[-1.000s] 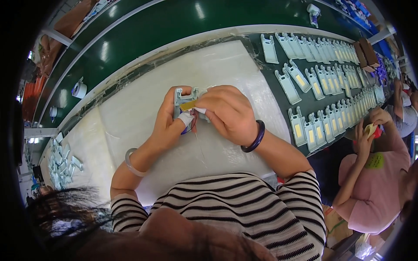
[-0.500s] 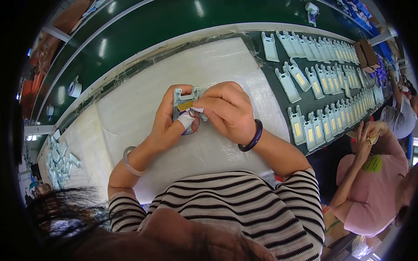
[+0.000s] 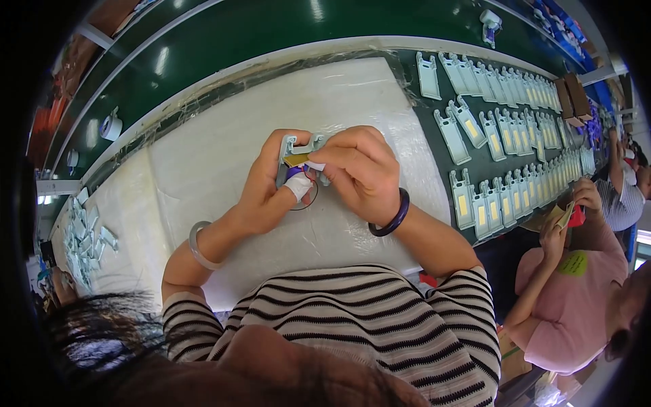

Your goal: The person assembles electronic battery packs by connecting a battery unit to circuit components and securing them with adhesive tape from a tape dispenser.

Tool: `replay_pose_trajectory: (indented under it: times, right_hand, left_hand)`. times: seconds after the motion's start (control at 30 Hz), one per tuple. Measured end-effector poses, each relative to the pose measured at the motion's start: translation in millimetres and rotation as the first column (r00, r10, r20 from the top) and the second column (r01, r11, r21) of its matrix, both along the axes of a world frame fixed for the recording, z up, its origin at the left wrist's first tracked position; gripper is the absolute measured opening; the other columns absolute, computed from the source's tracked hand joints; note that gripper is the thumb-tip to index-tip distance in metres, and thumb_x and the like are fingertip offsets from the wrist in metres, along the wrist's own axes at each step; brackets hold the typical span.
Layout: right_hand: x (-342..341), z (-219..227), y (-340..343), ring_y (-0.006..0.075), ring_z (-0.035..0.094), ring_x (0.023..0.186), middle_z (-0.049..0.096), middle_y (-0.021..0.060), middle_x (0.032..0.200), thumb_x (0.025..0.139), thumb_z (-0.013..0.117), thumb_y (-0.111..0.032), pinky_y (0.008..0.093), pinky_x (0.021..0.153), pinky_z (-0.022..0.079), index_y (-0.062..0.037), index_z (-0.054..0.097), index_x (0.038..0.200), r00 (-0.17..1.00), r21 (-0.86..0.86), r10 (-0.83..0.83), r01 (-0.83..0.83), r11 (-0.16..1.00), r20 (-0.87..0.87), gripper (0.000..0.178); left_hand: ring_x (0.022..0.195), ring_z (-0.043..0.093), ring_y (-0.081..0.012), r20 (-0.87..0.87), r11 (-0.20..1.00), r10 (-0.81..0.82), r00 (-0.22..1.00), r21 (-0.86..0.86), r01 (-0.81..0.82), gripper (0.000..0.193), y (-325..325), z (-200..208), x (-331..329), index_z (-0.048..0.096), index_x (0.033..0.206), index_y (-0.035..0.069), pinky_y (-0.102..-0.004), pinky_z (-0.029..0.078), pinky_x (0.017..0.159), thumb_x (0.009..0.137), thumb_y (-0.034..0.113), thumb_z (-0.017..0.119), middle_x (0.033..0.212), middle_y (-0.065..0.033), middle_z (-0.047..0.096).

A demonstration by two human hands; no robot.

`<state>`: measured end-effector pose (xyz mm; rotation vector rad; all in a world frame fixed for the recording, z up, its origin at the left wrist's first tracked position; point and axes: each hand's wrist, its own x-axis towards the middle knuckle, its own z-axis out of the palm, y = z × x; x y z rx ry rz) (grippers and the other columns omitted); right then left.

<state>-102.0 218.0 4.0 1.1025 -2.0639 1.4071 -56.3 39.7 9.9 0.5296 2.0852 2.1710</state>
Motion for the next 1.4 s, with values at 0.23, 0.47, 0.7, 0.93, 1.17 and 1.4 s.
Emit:
replay_pose_trajectory:
  times: [0.23, 0.47, 0.7, 0.93, 1.17, 1.4]
  right_hand:
    - [-5.6, 2.6, 1.1, 0.0252, 0.058, 0.081, 0.061, 0.007, 0.085, 0.066, 0.069, 0.007, 0.0335, 0.071, 0.047, -0.0075, 0.069, 0.091, 0.999, 0.039, 0.024, -0.023, 0.999, -0.04, 0.029]
    - [-7.1, 8.2, 0.8, 0.0265, 0.058, 0.081, 0.062, 0.007, 0.086, 0.065, 0.07, 0.005, 0.037, 0.075, 0.048, -0.0063, 0.068, 0.092, 0.987, 0.089, 0.011, 0.004, 0.996, -0.158, 0.029]
    - [-3.5, 18.6, 8.8, 0.0268, 0.06, 0.081, 0.062, 0.009, 0.088, 0.06, 0.07, 0.005, 0.0383, 0.076, 0.05, -0.0044, 0.066, 0.094, 0.966, 0.179, -0.008, 0.056, 0.982, -0.259, 0.036]
    - [2.3, 23.2, 5.7, 0.0265, 0.06, 0.079, 0.062, 0.0091, 0.089, 0.06, 0.067, 0.007, 0.0391, 0.078, 0.052, -0.0032, 0.066, 0.097, 0.981, 0.202, -0.089, 0.123, 0.972, -0.172, 0.039]
    - [-3.1, 18.0, 6.7, 0.0261, 0.061, 0.078, 0.062, 0.0086, 0.09, 0.06, 0.068, 0.007, 0.0399, 0.079, 0.051, -0.0042, 0.067, 0.096, 0.963, 0.191, 0.004, 0.05, 0.98, -0.271, 0.037]
    - [-3.1, 12.1, 6.0, 0.0279, 0.062, 0.082, 0.064, 0.0095, 0.091, 0.064, 0.067, 0.01, 0.0407, 0.082, 0.05, -0.0043, 0.064, 0.093, 0.971, 0.166, 0.051, -0.011, 0.986, -0.235, 0.032]
  left_hand:
    - [0.082, 0.053, -0.014, 0.044, 0.992, -0.04, 0.998, 0.121, 0.035, 0.041, -3.9, 0.8, -2.8, 0.039, 0.121, 0.001, -0.0266, 0.045, 0.075, 0.081, 0.002, 0.051, 0.097, -0.0086, 0.056]
    - [0.083, 0.054, -0.0148, -0.027, 0.999, 0.031, 0.999, -0.044, -0.033, 0.047, -1.1, 2.4, -5.5, 0.041, 0.12, 0.002, -0.0267, 0.045, 0.075, 0.08, 0.011, 0.063, 0.095, -0.0091, 0.057]
    - [0.072, 0.054, -0.0121, -0.166, 0.995, 0.082, 0.983, -0.039, -0.089, 0.043, 1.3, -10.6, -9.6, 0.04, 0.121, 0.003, -0.0262, 0.045, 0.064, 0.083, 0.008, 0.06, 0.089, -0.0063, 0.057]
    - [0.063, 0.047, -0.0066, 0.083, 0.999, 0.002, 0.997, 0.054, -0.006, 0.036, -3.9, -0.2, -4.5, 0.039, 0.124, 0.002, -0.0219, 0.041, 0.055, 0.088, 0.007, 0.041, 0.088, -0.0048, 0.052]
    - [0.069, 0.052, -0.0113, 0.079, 0.997, 0.007, 0.997, 0.08, -0.013, 0.038, -2.5, -0.3, -6.8, 0.04, 0.122, 0.001, -0.025, 0.044, 0.062, 0.084, 0.003, 0.044, 0.09, -0.0078, 0.056]
    - [0.064, 0.051, -0.0079, -0.055, 1.0, 0.01, 0.998, 0.001, -0.01, 0.038, -2.3, -3.6, -5.9, 0.039, 0.124, 0.001, -0.0216, 0.044, 0.057, 0.087, 0.003, 0.045, 0.091, -0.0065, 0.054]
